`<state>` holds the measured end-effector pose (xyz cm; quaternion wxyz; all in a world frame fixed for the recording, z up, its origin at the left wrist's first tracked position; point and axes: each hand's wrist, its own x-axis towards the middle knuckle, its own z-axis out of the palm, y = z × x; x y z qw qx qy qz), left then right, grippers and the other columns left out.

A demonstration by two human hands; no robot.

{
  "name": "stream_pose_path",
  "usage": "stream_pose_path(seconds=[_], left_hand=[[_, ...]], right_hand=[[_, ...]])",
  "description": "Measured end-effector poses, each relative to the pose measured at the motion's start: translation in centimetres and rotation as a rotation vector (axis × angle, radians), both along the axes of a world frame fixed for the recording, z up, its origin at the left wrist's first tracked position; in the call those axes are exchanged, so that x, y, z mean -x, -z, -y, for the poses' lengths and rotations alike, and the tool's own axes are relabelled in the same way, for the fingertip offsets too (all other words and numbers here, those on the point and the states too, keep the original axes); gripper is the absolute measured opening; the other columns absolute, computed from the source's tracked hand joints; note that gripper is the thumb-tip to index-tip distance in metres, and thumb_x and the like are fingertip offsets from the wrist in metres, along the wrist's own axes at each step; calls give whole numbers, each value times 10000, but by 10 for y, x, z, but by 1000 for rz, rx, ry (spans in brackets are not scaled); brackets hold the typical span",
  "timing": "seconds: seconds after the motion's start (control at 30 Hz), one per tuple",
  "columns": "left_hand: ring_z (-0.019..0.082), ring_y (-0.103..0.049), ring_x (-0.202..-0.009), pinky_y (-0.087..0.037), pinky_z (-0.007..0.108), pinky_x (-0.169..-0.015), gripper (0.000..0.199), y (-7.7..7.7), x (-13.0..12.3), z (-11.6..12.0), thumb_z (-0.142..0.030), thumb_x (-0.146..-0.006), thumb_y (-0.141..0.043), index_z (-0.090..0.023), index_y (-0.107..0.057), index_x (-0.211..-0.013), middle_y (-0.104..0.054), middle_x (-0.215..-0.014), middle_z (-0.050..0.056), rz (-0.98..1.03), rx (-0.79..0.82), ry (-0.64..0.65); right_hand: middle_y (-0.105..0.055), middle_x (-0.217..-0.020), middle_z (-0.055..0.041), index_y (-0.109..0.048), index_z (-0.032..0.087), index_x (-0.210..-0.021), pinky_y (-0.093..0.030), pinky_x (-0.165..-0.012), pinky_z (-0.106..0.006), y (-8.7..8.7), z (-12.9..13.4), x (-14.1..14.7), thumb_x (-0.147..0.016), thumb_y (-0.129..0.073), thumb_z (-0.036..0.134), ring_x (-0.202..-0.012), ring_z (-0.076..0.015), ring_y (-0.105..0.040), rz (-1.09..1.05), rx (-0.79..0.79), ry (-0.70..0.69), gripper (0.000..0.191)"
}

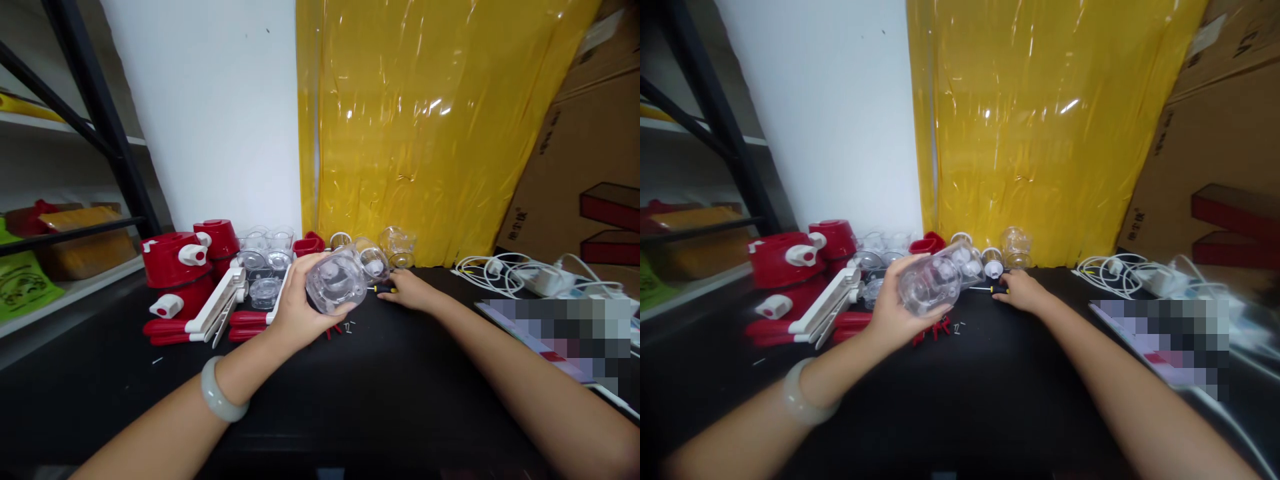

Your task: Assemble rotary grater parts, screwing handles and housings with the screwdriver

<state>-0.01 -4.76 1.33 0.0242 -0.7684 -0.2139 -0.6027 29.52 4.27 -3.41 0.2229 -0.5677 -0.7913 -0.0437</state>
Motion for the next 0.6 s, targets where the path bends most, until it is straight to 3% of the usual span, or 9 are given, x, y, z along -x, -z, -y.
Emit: stream_pose_path(seconds=[0.23,0.37,0.5,0.6], left_hand=[[281,-550,-1215,-455,480,-1046,852,-1,0,3,-319,-642,-839,-223,-387,-1357,-526,-1307,127,53,123,9],[282,-569,-1208,-486,472,-1025,774,0,0,1,-334,-705,-795,-218,-381,-1348,-553,-1304,138,151,295,108],[282,-654,-1057,-619,401,-740,643,0,0,-5,-420,-762,-730,-210,-421,-1286,-611,-1222,136,318,602,240],[283,-673,-986,-613,323,-548,656,0,-1,-7,-475,-752,-723,-210,-432,-1278,-622,-1204,122,415,782,273]], right_hand=[[-633,-1028,-140,-680,166,-1023,-463,-849,-356,4,-4,-5,-829,-633,394,-949,-260,-602,126,127,36,302],[-618,-1022,-129,-658,177,-1024,-460,-846,-354,5,-3,-4,-846,-612,363,-954,-253,-597,138,145,37,261],[-611,-1044,-122,-648,200,-1019,-458,-848,-362,3,-1,-3,-849,-614,359,-967,-254,-594,132,160,51,235],[-607,-1063,-122,-642,204,-1028,-454,-866,-358,1,0,-2,-848,-616,379,-986,-252,-591,133,177,55,252]])
